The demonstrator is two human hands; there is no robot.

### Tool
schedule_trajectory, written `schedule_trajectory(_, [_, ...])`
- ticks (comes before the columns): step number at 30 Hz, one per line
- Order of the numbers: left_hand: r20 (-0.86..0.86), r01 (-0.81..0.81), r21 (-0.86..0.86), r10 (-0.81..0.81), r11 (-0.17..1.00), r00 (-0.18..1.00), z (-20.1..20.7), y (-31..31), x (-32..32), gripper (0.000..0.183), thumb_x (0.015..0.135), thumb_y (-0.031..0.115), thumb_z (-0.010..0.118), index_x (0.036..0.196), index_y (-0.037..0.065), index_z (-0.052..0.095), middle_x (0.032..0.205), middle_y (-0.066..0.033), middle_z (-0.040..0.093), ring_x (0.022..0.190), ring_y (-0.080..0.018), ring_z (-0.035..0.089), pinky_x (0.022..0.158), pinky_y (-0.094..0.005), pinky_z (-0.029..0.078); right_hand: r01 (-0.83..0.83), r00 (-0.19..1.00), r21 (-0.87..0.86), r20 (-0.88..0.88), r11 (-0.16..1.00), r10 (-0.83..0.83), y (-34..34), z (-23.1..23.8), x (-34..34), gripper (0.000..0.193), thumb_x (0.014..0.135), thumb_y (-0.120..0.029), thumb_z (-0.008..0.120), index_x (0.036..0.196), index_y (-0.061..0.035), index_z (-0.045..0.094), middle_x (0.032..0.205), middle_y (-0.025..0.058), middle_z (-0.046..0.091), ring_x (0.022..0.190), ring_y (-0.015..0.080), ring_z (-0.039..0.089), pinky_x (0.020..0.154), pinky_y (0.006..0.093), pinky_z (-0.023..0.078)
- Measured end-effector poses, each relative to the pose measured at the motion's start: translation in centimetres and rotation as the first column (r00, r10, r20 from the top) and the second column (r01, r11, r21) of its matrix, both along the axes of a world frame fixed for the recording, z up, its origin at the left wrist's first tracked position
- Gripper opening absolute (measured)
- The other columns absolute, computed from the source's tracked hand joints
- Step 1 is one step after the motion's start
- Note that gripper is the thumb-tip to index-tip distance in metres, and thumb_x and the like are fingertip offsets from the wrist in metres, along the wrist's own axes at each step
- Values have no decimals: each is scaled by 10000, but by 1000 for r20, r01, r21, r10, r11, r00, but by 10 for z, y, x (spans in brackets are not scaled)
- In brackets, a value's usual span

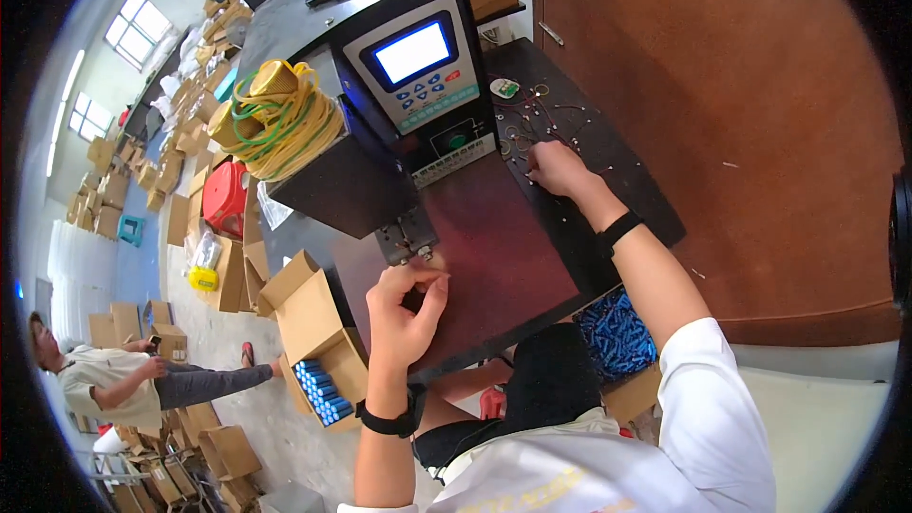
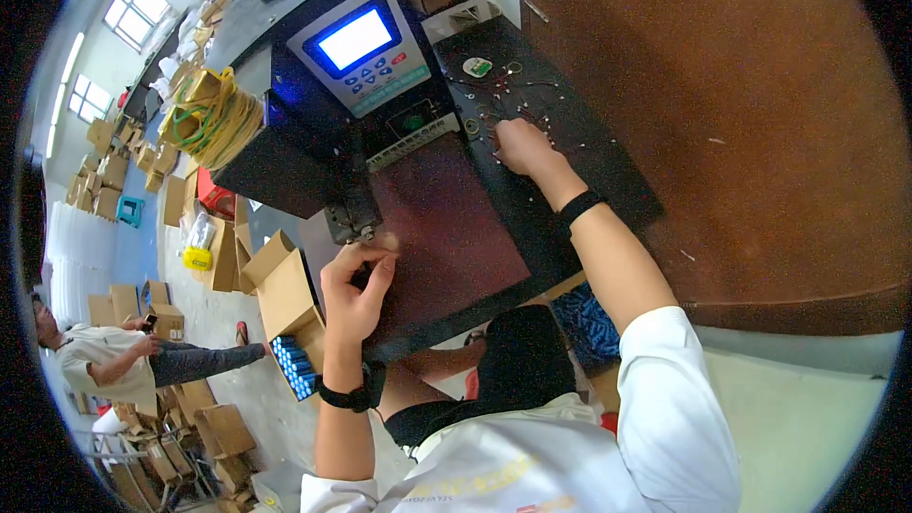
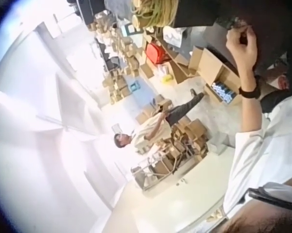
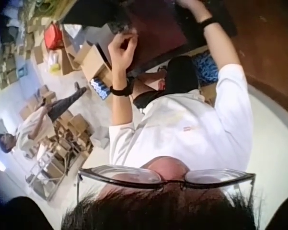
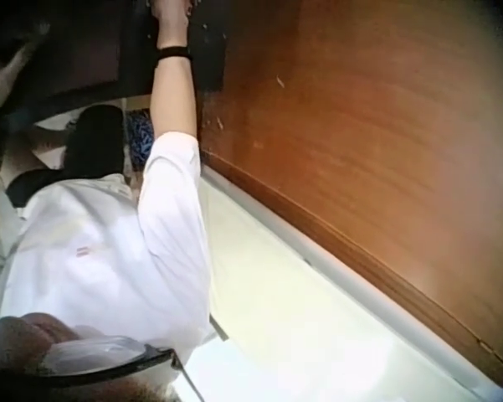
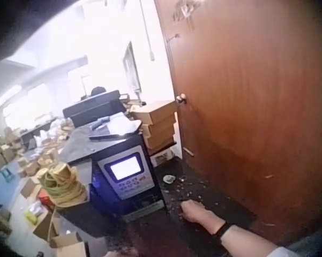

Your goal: The person picks up a battery from a box, places it into a spot welder, and positions a wire against the terminal. They activate the welder to join the wire to the battery and then set the assembly aside.

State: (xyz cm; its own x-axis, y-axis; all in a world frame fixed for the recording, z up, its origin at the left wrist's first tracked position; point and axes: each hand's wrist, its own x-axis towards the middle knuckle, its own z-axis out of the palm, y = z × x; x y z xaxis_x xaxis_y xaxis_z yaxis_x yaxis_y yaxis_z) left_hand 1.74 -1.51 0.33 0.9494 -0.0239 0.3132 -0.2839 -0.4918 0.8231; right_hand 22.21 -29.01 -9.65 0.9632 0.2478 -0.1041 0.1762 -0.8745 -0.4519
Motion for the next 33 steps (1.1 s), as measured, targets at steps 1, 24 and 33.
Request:
schedule_trajectory(1, [3,14,19,-14,1000,1000,1,0,-1,89,823,34,702,892,-21,713,813,-104,691,746,-182,625,711,-294,483,-3,1000,3,2,1000,3,1,-4,2,199,836,-123,722,990,3,706,972,216,718,980,387,687,831,465,544])
schedule_trajectory(24, [130,0,-77,10,997,991,-10,3,-1,99,786,125,731,807,28,723,733,-102,642,672,-253,592,685,-355,469,-40,877,406,453,913,-163,-67,84,-63,154,912,-117,734,992,14,738,877,4,719,761,99,627,702,274,514])
schedule_trajectory(33, [107,25,-41,-20,999,994,-10,11,-7,136,838,94,713,907,-23,704,852,-131,696,719,-229,650,658,-326,514,86,919,787,173,611,-353,-64,111,-92,172,962,-161,706,1071,-28,701,936,15,719,794,65,632,604,206,454])
